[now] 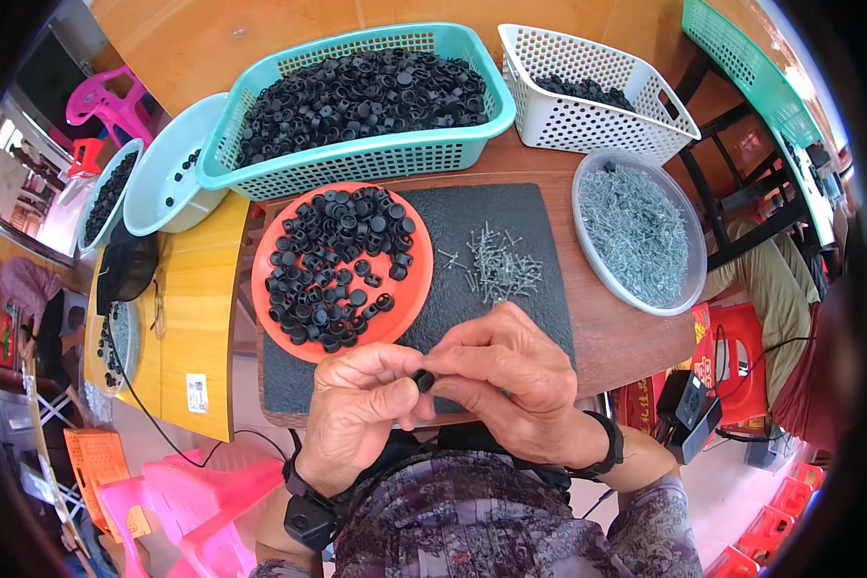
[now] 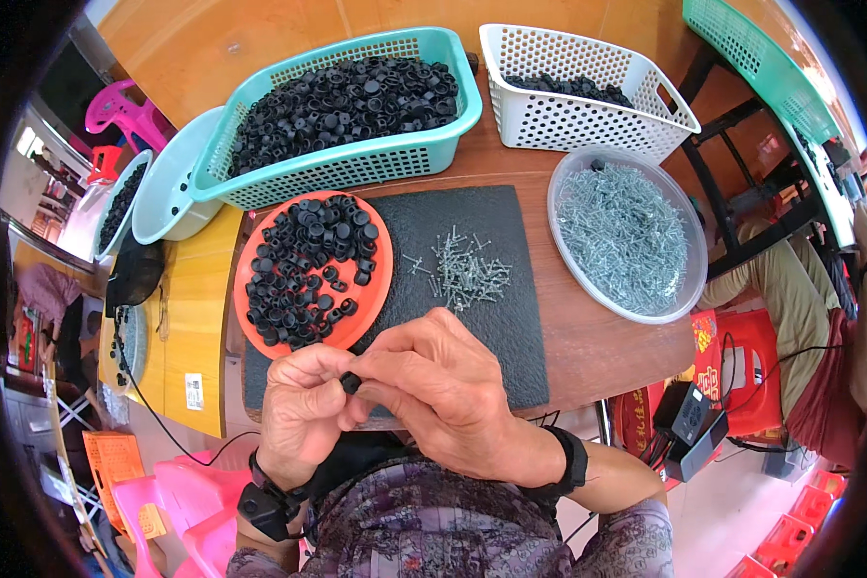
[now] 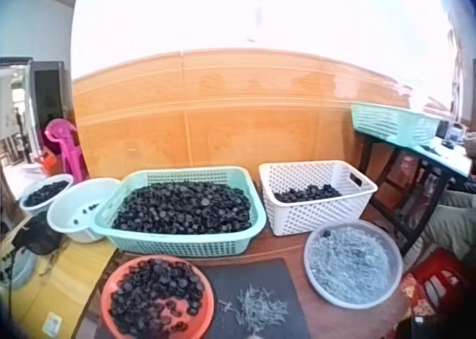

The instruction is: Assembling small black plastic components by inserting metal pins.

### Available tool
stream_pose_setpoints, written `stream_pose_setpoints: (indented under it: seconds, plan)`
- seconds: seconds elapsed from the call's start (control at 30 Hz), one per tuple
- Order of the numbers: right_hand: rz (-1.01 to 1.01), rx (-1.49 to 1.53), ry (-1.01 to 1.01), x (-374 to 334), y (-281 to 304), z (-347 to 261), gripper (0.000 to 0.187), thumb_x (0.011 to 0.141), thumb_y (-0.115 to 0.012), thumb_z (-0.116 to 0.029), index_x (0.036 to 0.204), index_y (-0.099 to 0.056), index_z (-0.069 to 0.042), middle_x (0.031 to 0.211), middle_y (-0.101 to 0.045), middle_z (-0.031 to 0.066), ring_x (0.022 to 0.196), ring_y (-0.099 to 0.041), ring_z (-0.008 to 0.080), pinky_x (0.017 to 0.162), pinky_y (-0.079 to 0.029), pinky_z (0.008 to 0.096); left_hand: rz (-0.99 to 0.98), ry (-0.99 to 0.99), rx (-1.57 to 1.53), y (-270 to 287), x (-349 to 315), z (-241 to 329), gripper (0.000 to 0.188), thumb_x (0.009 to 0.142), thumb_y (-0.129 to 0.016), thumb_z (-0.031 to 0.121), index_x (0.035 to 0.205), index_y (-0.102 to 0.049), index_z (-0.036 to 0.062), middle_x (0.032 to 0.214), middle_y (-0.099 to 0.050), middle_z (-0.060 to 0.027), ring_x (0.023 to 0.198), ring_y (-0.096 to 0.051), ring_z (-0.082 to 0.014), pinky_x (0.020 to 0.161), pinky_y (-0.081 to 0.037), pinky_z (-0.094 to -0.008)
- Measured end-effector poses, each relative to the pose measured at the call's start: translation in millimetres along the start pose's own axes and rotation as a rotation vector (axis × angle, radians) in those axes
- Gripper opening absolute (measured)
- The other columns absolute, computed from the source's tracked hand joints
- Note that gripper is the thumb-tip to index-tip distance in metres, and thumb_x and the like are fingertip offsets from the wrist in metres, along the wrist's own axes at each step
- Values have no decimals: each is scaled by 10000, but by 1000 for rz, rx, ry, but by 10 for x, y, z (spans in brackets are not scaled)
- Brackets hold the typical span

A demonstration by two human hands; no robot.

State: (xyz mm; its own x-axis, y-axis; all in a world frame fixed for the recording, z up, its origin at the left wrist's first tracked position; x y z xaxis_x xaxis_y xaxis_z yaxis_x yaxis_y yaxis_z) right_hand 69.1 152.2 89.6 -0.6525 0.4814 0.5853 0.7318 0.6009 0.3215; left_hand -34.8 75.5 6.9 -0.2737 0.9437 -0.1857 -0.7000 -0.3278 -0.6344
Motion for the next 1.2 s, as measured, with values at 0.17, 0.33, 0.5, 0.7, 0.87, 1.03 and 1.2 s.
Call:
stream_pose_setpoints:
  seconds: [0.17, 0.33, 0.5, 0.7, 0.87, 1.03, 1.2]
  plan:
    - [-21, -41, 28, -46, -14, -9, 265, 673, -727, -9, 927, -656, -33, 877, -637, 88, 713, -559, 207, 621, -428, 318, -37, 39, -97, 34, -4, -183, 276, 824, -667, 137, 1032, -598, -31, 826, -649, -101, 657, -632, -160, 541, -473, -226]
    - [-13, -84, 88, -89, -9, -72, 348, 619, -721, 3, 958, -646, -22, 851, -592, 87, 699, -535, 229, 590, -436, 312, -56, 59, -146, -5, -32, -250, 268, 836, -655, 157, 1033, -595, -15, 804, -642, -90, 652, -629, -150, 537, -468, -224]
    - [-31, -109, 69, -119, 0, -43, 286, 646, -724, 0, 918, -650, -46, 866, -632, 77, 699, -558, 219, 608, -434, 315, 11, 104, -144, 6, -54, -303, 247, 834, -656, 140, 1029, -600, -1, 804, -642, -85, 663, -631, -151, 542, -472, -232]
    - [-22, -90, 63, -140, 8, -38, 342, 561, -669, 28, 895, -657, -42, 823, -575, 69, 694, -520, 232, 581, -435, 313, 1, 86, -127, 57, -55, -419, 241, 834, -652, 122, 1024, -607, -18, 818, -647, -103, 678, -639, -173, 569, -488, -244]
    - [-118, -150, 94, -181, -30, -61, 304, 535, -691, 42, 821, -638, -46, 857, -582, 65, 693, -527, 222, 572, -440, 307, -10, 184, -66, 4, -85, -420, 230, 834, -647, 109, 1004, -615, -42, 838, -653, -133, 688, -643, -185, 580, -494, -247]
    - [-175, -98, 85, -189, -34, -28, 261, 513, -644, 52, 751, -588, -38, 823, -542, 64, 688, -501, 240, 571, -442, 322, -54, 212, 79, -44, -109, -415, 205, 846, -624, 70, 1000, -617, -64, 837, -660, -164, 678, -636, -185, 603, -508, -256]
    - [-175, -86, -2, -196, -18, 59, 206, 615, -679, 21, 798, -599, -30, 809, -551, 84, 710, -518, 268, 603, -452, 352, -52, 232, 114, -67, -101, -456, 218, 844, -630, 77, 1011, -609, -61, 835, -662, -160, 653, -611, -152, 606, -502, -243]
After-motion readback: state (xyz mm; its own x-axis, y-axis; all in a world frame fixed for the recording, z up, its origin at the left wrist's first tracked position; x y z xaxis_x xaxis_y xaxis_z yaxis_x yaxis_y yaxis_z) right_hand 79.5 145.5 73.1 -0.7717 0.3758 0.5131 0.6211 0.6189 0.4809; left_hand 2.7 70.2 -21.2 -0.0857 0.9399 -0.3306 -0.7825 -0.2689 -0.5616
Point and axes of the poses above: each hand's wrist, its own x-axis towards the middle knuckle, its own y-axis out of the back of the hand, z = x × y, the point moved 9 cm from there along x, towards the middle knuckle
